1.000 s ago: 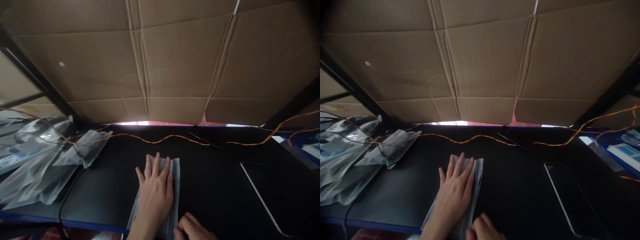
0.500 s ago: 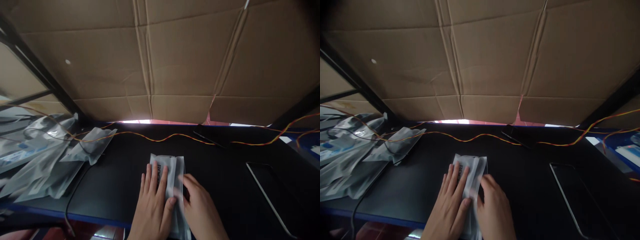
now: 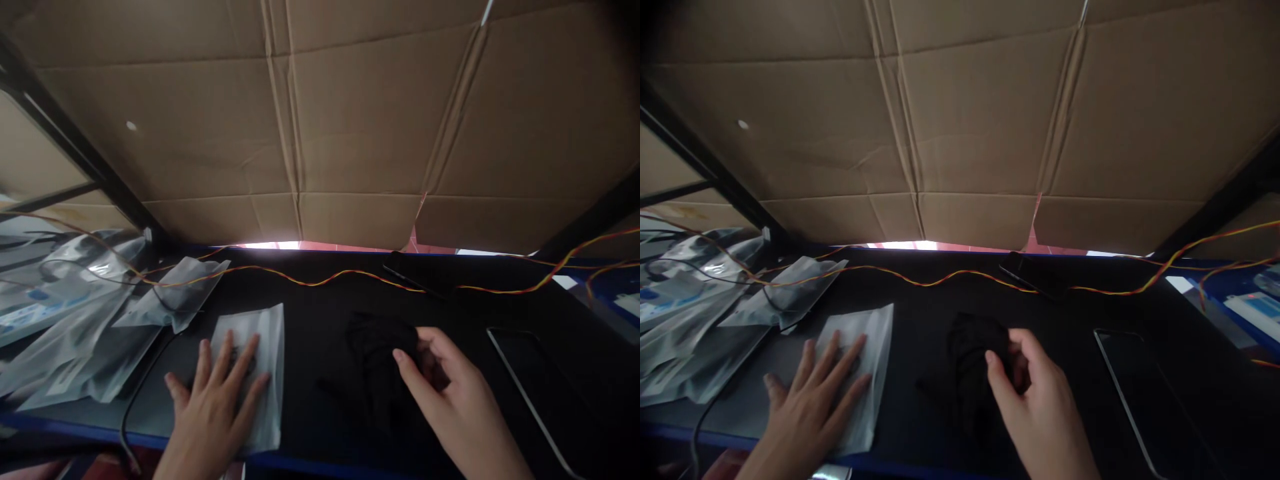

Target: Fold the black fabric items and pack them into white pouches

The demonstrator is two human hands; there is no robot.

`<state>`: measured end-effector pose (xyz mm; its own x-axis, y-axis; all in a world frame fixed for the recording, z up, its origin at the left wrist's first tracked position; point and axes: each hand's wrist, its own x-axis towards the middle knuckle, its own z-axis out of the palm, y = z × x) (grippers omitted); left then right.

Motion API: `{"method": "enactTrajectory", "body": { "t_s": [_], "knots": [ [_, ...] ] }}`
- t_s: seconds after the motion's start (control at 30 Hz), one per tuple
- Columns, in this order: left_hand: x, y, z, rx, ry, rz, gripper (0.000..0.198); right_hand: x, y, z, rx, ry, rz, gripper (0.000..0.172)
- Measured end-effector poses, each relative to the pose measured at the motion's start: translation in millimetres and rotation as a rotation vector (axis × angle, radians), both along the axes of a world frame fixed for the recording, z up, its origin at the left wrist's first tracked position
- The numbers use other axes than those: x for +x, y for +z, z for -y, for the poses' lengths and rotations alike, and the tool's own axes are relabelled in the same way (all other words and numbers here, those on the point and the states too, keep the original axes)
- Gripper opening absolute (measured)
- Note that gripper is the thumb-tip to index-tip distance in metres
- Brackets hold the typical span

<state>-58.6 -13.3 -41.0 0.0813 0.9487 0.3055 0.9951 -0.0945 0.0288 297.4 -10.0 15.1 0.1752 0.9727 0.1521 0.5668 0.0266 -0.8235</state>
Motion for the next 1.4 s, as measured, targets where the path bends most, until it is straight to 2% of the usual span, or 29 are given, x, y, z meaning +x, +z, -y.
{"method": "enactTrajectory", "body": {
  "t_s": [0.07, 0.13, 0.17, 0.23, 0.3, 0.33, 0.4, 0.5, 0.57, 0.63, 0.7, 0.77, 0.83, 0.93, 1.0, 1.07, 1.17, 1.27, 1.33, 1.4],
  "knots": [
    [-29.5, 2.3, -7.5, -0.013, -0.048, 0.020, 0.054, 13.0, -16.1, 4.3, 0.044, -0.086, 0.108, 0.033],
    [-51.4, 7.2, -12.2, 0.005, -0.114, 0.050, 0.050, 16.3, -27.3, 9.8, 0.174, -0.200, 0.202, 0.045],
    [-57.1, 10.5, -12.8, 0.032, -0.137, 0.067, 0.048, 13.9, -29.1, 12.6, 0.265, -0.259, 0.243, 0.048],
    [-55.2, 17.9, -10.6, 0.103, -0.151, 0.108, 0.045, 1.1, -25.8, 17.1, 0.424, -0.276, 0.313, 0.040],
    [-36.4, 25.2, -5.3, 0.151, -0.176, 0.165, 0.046, -20.2, -18.3, 18.1, 0.491, -0.137, 0.367, 0.029],
    [-22.5, 28.3, -2.1, 0.165, -0.196, 0.194, 0.046, -32.4, -15.3, 16.9, 0.470, -0.029, 0.388, 0.026],
    [8.8, 32.8, 4.0, 0.186, -0.277, 0.243, 0.044, -55.2, -12.4, 11.5, 0.393, 0.057, 0.464, 0.046],
    [48.9, 36.3, 10.1, 0.181, -0.385, 0.299, 0.037, -72.1, -13.0, 1.7, 0.255, 0.142, 0.503, 0.034],
    [65.5, 38.1, 11.7, 0.121, -0.420, 0.353, 0.037, -69.9, -11.6, -1.2, 0.228, 0.155, 0.355, 0.026],
    [76.3, 39.7, 11.7, 0.074, -0.424, 0.415, 0.041, -62.8, -7.8, -0.3, 0.229, 0.142, 0.088, 0.023],
    [85.6, 40.6, 10.1, 0.040, -0.424, 0.461, 0.053, -56.2, -3.8, 2.5, 0.184, 0.120, -0.220, 0.019],
    [95.3, 40.2, 6.8, 0.014, -0.431, 0.482, 0.070, -51.6, -2.0, 5.6, 0.101, 0.089, -0.498, 0.024],
    [103.5, 39.0, 2.0, -0.011, -0.436, 0.470, 0.078, -45.0, -3.4, 8.3, 0.038, 0.005, -0.716, 0.034],
    [105.1, 38.8, -4.4, -0.040, -0.427, 0.463, 0.058, -21.9, -10.8, 13.0, 0.025, -0.250, -0.817, 0.047],
    [97.3, 41.5, -5.5, -0.085, -0.435, 0.532, 0.050, 2.4, -18.7, 16.6, 0.027, -0.379, -0.719, 0.053],
    [85.6, 45.7, -4.2, -0.117, -0.430, 0.619, 0.047, 27.6, -27.9, 18.7, 0.030, -0.425, -0.561, 0.056],
    [71.1, 50.7, -4.3, -0.083, -0.358, 0.686, 0.045, 54.2, -37.8, 15.8, 0.026, -0.429, -0.294, 0.056],
    [67.9, 52.7, -13.9, -0.031, -0.265, 0.697, 0.043, 60.2, -33.4, 8.5, 0.102, -0.418, -0.138, 0.048],
    [71.9, 53.6, -21.7, 0.074, -0.189, 0.629, 0.042, 53.6, -23.0, 7.8, 0.225, -0.359, -0.026, 0.045],
    [79.4, 54.1, -24.4, 0.222, -0.133, 0.521, 0.043, 41.0, -12.7, 12.9, 0.298, -0.185, 0.159, 0.047]
  ]
}}
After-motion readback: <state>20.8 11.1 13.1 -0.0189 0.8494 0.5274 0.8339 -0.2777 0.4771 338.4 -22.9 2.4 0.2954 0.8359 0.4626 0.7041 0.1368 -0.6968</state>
